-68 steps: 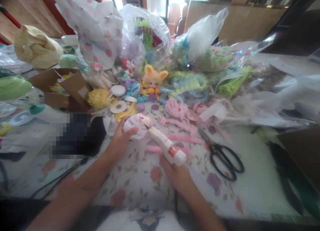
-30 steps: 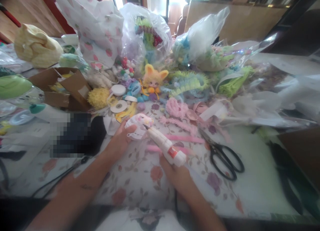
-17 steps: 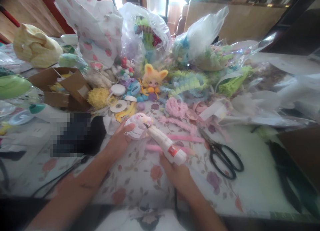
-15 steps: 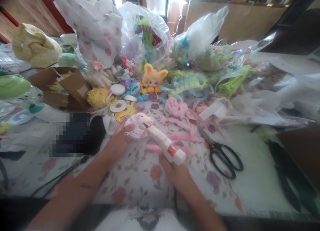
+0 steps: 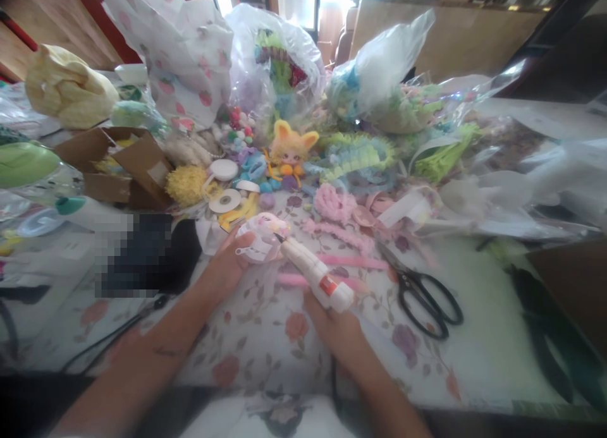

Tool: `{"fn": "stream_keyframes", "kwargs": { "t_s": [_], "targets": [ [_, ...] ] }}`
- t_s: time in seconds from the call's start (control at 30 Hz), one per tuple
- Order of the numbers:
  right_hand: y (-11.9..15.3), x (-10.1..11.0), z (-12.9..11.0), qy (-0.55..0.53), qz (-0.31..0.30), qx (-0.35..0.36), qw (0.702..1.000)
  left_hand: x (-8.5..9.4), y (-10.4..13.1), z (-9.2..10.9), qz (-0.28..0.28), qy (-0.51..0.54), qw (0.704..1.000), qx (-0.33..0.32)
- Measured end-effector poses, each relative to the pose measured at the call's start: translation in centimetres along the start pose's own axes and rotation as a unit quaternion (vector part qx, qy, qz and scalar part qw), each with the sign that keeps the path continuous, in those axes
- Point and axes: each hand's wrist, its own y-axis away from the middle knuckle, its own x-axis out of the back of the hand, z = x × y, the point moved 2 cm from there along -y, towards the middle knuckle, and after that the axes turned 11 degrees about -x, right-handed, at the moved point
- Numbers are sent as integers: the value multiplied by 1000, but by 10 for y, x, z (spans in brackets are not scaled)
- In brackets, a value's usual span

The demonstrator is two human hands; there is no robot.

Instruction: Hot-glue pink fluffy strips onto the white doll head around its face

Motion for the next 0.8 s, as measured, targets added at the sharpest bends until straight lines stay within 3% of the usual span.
{"fn": "stream_keyframes", "kwargs": {
  "t_s": [0.8],
  "targets": [
    [1, -1, -2, -1, 2, 2, 1000, -1, 0, 1, -10, 9, 1000, 21]
  ]
}}
